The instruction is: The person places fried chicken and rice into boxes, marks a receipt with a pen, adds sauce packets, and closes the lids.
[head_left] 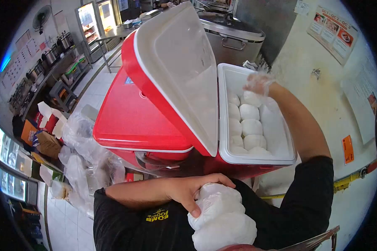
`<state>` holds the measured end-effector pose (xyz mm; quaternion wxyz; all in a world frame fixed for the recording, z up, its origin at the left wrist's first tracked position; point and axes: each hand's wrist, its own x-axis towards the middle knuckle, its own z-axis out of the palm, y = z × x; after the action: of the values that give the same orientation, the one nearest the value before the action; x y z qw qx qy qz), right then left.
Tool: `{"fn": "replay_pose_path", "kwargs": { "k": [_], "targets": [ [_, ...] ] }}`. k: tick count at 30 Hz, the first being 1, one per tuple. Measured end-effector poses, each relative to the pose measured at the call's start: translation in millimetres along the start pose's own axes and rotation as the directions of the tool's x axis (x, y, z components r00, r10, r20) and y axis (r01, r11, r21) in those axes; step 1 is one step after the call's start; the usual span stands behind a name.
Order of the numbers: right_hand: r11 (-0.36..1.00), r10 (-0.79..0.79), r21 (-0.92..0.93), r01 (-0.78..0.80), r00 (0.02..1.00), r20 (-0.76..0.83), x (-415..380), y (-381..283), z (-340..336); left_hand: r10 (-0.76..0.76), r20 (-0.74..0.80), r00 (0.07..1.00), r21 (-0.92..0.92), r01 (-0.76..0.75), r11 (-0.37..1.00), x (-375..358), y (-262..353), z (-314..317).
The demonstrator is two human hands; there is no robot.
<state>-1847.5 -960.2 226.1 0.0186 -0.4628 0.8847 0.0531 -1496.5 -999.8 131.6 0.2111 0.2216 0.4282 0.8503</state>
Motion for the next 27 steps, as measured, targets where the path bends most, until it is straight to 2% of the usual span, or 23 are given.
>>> {"fn": "replay_pose_path", "kwargs": {
  "k": [2,5,8,11,12,13,15,17,18,19,20,21,22,23,25,27],
  "targets": [
    [0.971,0.188,-0.160,-0.179,0.981,0.044,41.3,29.1,68.2,0.018,-0.015,1.000,-0.026,-0.018,1.000,-3.0,-3.3,1.1],
    [0.933,0.309,-0.216,-0.289,0.949,0.066,44.2,10.2,81.8,0.064,-0.066,0.996,-0.039,-0.067,0.997,-9.9,-7.4,2.5],
    [0.962,0.261,-0.089,-0.256,0.964,0.051,46.7,25.7,82.9,0.084,-0.101,0.991,-0.021,-0.087,0.996,-19.3,-5.2,8.6],
    [0.882,0.356,0.292,-0.370,0.929,0.105,41.7,46.1,69.8,0.057,-0.102,0.993,-0.041,-0.061,0.997,-35.2,-4.2,19.2],
    [0.680,0.368,0.610,-0.407,0.909,0.196,36.9,53.9,62.7,0.048,-0.100,0.994,-0.053,-0.054,0.997,-43.0,-3.8,25.5],
    [0.376,0.344,0.831,-0.410,0.895,0.285,29.6,61.3,54.2,0.042,-0.099,0.994,-0.065,-0.048,0.997,-52.0,-4.0,32.5],
    [0.056,0.219,0.975,-0.214,0.956,0.197,-0.9,75.1,42.8,0.053,-0.112,0.992,-0.066,-0.061,0.996,-77.0,-5.6,49.8],
    [-0.245,0.068,0.969,0.018,0.998,-0.001,-26.4,96.2,30.4,0.078,-0.122,0.989,-0.043,-0.084,0.996,-110.3,-12.5,69.9],
    [-0.358,-0.020,0.922,0.150,0.986,-0.168,-73.2,64.4,5.4,0.100,-0.128,0.987,-0.017,-0.103,0.995,-130.6,-17.4,80.9],
    [-0.390,0.003,0.872,0.297,0.947,-0.322,-102.8,49.1,-6.5,0.123,-0.140,0.983,0.012,-0.122,0.992,-152.4,-22.0,94.4],
    [-0.486,-0.174,0.814,0.318,0.877,-0.447,-131.9,41.0,-15.6,0.119,-0.183,0.976,0.005,-0.120,0.993,-175.3,-26.4,110.6],
    [-0.486,0.167,0.755,0.440,0.895,-0.413,-167.6,9.9,-23.4,0.109,-0.231,0.967,-0.005,-0.113,0.994,-199.8,-31.1,129.2],
    [-0.579,0.045,0.724,0.376,0.901,-0.431,-204.3,-17.1,-22.5,0.094,-0.281,0.955,-0.019,-0.104,0.994,-226.7,-36.8,149.8],
    [-0.569,0.107,0.691,0.445,0.874,-0.474,-242.0,-62.7,-17.6,0.139,-0.285,0.948,0.020,-0.139,0.990,-254.4,-44.2,168.6],
    [-0.599,-0.228,0.705,0.381,0.762,-0.606,-291.8,-165.7,-14.7,0.255,-0.294,0.921,0.114,-0.231,0.966,-307.8,-61.1,206.0],
    [-0.598,-0.430,0.671,0.437,0.532,-0.730,-304.1,-290.4,-11.0,0.295,-0.387,0.874,0.138,-0.262,0.955,-356.3,-73.2,252.9]
  ]
}}
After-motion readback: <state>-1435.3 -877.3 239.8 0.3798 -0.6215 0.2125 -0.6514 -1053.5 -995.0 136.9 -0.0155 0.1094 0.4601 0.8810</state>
